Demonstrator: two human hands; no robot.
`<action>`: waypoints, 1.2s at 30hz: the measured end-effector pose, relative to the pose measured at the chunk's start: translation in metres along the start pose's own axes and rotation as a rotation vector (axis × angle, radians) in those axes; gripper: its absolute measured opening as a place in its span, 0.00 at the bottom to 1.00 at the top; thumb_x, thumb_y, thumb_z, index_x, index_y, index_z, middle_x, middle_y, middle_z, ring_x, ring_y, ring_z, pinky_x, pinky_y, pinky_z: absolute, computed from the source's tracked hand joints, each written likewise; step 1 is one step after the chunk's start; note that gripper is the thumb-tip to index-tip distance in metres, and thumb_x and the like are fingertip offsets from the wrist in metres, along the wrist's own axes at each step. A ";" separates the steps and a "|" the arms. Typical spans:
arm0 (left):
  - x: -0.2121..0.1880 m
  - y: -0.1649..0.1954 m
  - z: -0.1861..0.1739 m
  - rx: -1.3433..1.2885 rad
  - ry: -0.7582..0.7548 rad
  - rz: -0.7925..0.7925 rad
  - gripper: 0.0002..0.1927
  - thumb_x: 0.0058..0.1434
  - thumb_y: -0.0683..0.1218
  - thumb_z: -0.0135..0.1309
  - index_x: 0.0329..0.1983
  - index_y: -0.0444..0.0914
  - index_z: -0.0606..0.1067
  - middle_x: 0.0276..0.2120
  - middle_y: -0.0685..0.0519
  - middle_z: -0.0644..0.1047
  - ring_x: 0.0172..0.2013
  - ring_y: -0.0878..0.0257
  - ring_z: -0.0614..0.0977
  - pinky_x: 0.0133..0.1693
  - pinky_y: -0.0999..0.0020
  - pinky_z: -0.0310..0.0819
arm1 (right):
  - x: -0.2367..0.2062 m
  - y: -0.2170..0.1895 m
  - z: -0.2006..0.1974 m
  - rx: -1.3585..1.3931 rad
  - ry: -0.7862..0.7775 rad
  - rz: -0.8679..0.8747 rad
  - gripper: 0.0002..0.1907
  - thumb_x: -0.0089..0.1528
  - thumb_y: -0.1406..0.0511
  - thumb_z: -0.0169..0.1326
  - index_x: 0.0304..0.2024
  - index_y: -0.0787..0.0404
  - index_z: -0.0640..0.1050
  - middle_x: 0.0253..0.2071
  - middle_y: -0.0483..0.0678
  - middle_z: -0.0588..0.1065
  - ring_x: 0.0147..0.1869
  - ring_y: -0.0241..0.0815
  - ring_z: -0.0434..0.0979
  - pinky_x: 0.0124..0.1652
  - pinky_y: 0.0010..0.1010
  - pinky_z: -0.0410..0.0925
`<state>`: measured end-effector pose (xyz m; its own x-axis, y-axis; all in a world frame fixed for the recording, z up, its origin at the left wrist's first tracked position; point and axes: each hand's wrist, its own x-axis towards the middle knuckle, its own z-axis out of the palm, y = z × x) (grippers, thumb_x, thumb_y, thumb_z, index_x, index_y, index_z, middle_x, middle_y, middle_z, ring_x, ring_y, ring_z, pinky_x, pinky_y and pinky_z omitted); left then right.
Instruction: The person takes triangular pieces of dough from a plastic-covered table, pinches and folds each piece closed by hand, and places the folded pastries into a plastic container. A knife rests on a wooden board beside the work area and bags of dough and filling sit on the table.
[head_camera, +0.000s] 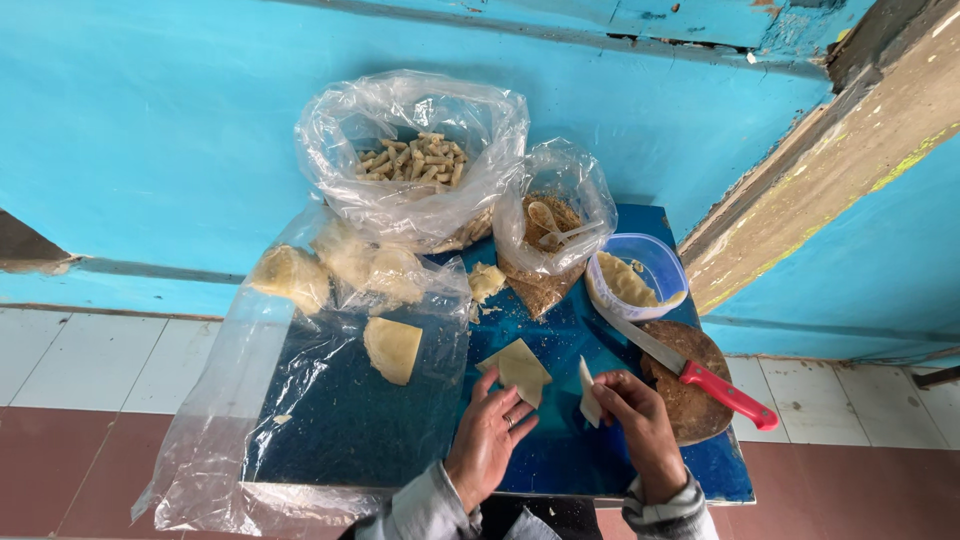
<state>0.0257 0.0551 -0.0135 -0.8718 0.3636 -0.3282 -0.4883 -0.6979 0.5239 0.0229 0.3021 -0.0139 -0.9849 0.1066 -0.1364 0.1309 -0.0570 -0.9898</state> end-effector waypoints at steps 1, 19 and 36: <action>-0.003 -0.001 0.003 -0.011 0.006 -0.022 0.44 0.61 0.54 0.52 0.77 0.50 0.45 0.64 0.46 0.67 0.62 0.50 0.71 0.62 0.47 0.63 | 0.004 -0.006 0.004 -0.033 -0.010 -0.008 0.08 0.62 0.66 0.59 0.40 0.66 0.81 0.27 0.44 0.75 0.29 0.33 0.69 0.30 0.24 0.62; -0.016 0.046 0.013 1.533 -0.133 1.004 0.09 0.66 0.42 0.53 0.47 0.38 0.80 0.42 0.48 0.83 0.41 0.52 0.82 0.42 0.57 0.76 | 0.007 -0.009 0.008 -0.007 0.016 -0.099 0.07 0.63 0.66 0.59 0.39 0.65 0.80 0.30 0.42 0.75 0.30 0.31 0.68 0.32 0.23 0.62; 0.043 0.048 0.030 1.932 -0.270 0.506 0.03 0.67 0.40 0.53 0.39 0.39 0.70 0.29 0.47 0.77 0.31 0.53 0.81 0.37 0.56 0.72 | 0.008 0.003 0.005 0.067 0.049 -0.080 0.06 0.62 0.67 0.59 0.39 0.65 0.81 0.30 0.42 0.74 0.31 0.31 0.68 0.33 0.23 0.62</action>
<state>-0.0359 0.0559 0.0214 -0.8095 0.5789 0.0981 0.5242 0.6373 0.5649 0.0151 0.2983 -0.0178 -0.9849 0.1622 -0.0604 0.0424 -0.1125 -0.9927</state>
